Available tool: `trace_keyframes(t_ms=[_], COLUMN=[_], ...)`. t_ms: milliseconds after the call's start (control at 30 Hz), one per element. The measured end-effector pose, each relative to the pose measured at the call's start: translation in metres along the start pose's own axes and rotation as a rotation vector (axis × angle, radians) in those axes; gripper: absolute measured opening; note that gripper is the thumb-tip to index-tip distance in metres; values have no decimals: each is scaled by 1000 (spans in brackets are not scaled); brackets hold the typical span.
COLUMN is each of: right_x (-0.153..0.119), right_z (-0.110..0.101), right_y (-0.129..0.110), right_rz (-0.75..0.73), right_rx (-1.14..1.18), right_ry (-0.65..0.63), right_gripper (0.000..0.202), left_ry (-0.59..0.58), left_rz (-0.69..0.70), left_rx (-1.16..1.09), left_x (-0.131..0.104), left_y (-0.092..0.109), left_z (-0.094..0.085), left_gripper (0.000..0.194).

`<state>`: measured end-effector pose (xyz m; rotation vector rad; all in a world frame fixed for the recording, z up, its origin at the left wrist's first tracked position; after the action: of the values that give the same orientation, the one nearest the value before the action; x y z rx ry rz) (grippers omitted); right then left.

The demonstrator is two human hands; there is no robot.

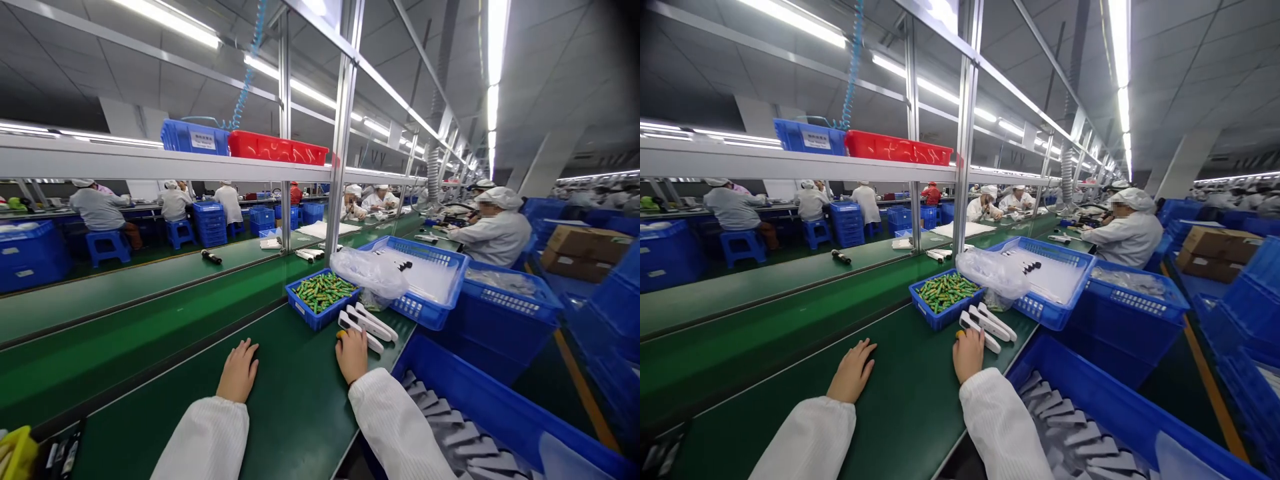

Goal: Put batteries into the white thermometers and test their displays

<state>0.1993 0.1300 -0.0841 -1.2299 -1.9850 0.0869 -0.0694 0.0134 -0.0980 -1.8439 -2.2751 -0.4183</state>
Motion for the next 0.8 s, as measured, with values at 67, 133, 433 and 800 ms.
trace_keyframes(t_ms=[67,133,433,800], right_x=[1,1,-1,13], right_z=[2,4,20,53], right_y=[5,9,25,43], right_rz=[-2,-14,-19,394], right_rx=[7,20,226,646], right_ry=[26,54,36,-208], right_gripper=[21,20,26,51], left_ry=[-21,-49,-235,-311], left_rz=[4,4,-23,-120], left_rx=[23,49,83,-32], left_x=[0,0,18,23], left_y=[2,4,2,0], left_z=[-2,-5,2,-5], left_gripper=[40,43,49,47])
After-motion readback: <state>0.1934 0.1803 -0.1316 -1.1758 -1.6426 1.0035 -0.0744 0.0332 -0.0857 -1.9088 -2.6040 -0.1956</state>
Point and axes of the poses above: each hand's wrist, its own x-axis towards the middle knuckle, its own z-axis out of the palm, y = z × x, the point moved 3 cm from there along x, towards the middle knuckle, and after that the axes turned 15 degrees about x, right-handed, at the moved point
